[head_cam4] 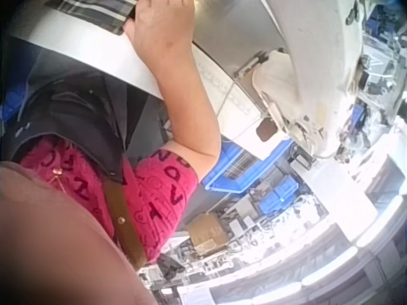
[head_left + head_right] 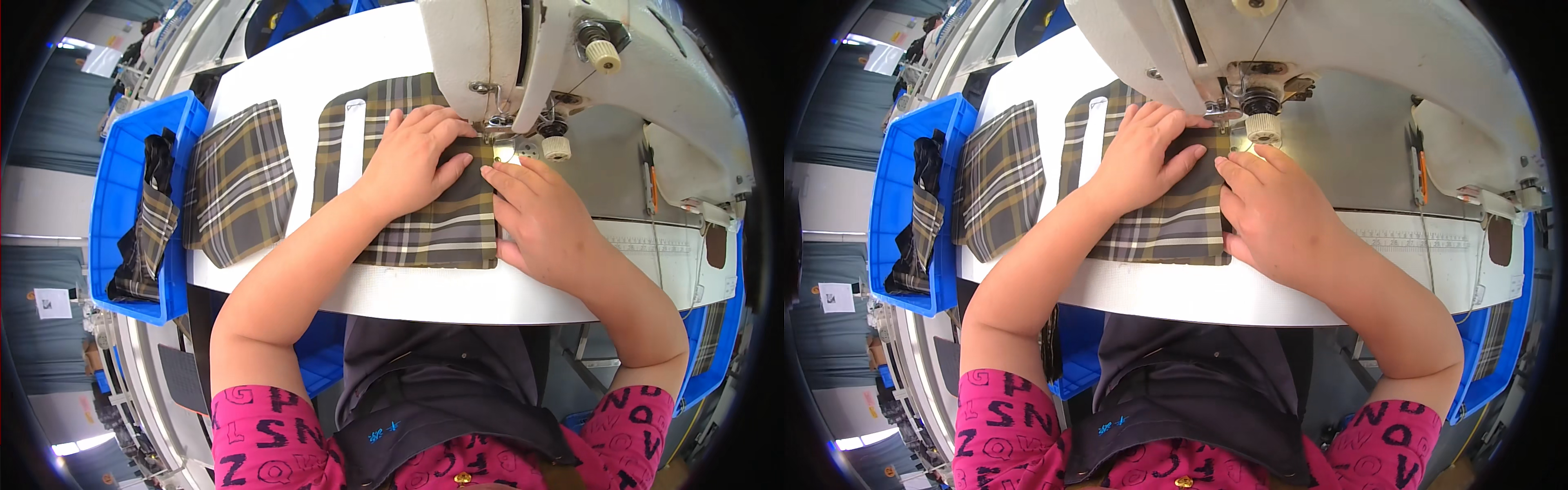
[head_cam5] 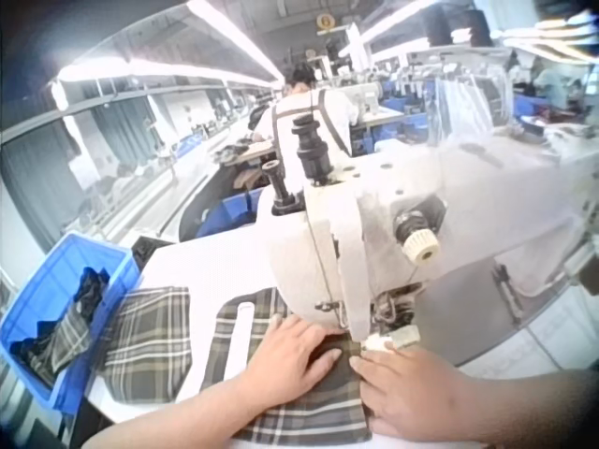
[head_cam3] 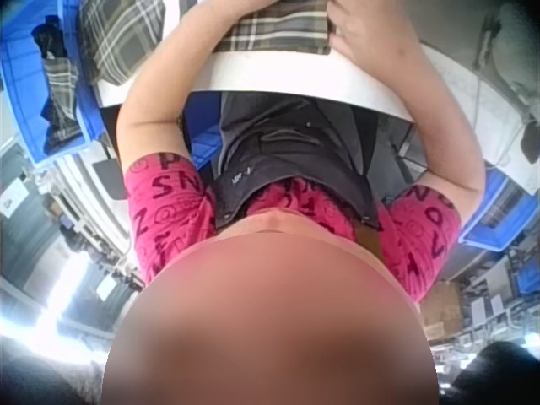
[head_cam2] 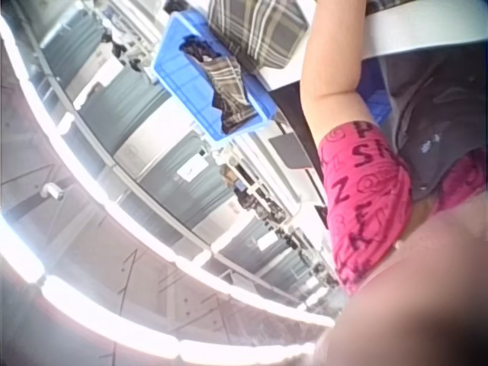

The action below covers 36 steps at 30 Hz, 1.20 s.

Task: Sewing together pieces of plaid fabric using an industrial sewing machine.

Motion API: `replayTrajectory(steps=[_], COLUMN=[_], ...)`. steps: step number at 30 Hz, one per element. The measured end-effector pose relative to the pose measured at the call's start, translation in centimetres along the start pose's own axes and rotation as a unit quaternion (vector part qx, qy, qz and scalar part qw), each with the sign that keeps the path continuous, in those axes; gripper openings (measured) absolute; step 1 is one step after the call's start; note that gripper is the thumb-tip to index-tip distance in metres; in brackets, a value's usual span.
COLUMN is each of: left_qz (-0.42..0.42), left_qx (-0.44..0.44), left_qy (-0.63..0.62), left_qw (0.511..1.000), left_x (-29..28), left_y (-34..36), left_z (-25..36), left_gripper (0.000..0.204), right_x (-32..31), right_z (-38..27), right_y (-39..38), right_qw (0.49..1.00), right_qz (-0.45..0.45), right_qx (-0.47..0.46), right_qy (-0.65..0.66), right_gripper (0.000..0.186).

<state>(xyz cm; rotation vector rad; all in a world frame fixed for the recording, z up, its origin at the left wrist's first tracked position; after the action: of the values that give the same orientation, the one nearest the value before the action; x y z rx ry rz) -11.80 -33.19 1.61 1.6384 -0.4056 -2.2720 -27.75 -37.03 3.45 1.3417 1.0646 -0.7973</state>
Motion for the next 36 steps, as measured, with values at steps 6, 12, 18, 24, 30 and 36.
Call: replayTrajectory(steps=[6, 12, 18, 24, 30, 36], left_qz=[-0.008, -0.046, -0.059, 0.050, 0.051, 0.049], left_qx=[0.030, -0.001, -0.039, 0.000, 0.051, 0.063], left_qy=[0.011, 0.003, -0.061, 0.002, -0.008, -0.025], left_qw=[0.999, 0.999, 0.996, 0.999, 0.997, 0.996], left_x=[0.3, -1.3, -1.7, -2.8, -2.2, -2.0], left_y=[1.3, -1.3, -6.4, -7.1, -7.3, -7.5], left_z=[-1.7, 2.2, 6.4, 7.3, 7.4, 7.6], left_gripper=[0.028, 0.045, 0.048, 0.036, 0.036, 0.037], right_x=[0.7, 0.2, 1.2, 0.4, 0.4, 0.6], right_z=[0.8, 0.5, -3.1, -5.4, -6.4, -6.6], right_y=[0.3, 0.0, -1.5, -1.5, -1.9, -2.2], right_qw=[0.999, 0.996, 0.997, 0.998, 0.996, 0.993], right_qz=[0.023, -0.015, -0.060, -0.063, -0.059, -0.078], right_qx=[0.048, 0.085, 0.035, -0.009, -0.045, -0.062], right_qy=[0.010, -0.018, -0.045, -0.019, -0.041, -0.066], right_gripper=[0.038, 0.029, 0.011, 0.024, 0.048, 0.049])
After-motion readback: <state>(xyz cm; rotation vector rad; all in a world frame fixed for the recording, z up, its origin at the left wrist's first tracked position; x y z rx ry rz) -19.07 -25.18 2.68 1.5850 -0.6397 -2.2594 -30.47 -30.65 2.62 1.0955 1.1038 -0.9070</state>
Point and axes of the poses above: each hand's wrist, its own y-axis towards the middle knuckle, its own x-axis out of the palm, z = x × y, the point moved 7 cm from there along y, towards the middle knuckle, and after that the axes turned 1 degree about -x, right-handed, at the moved point
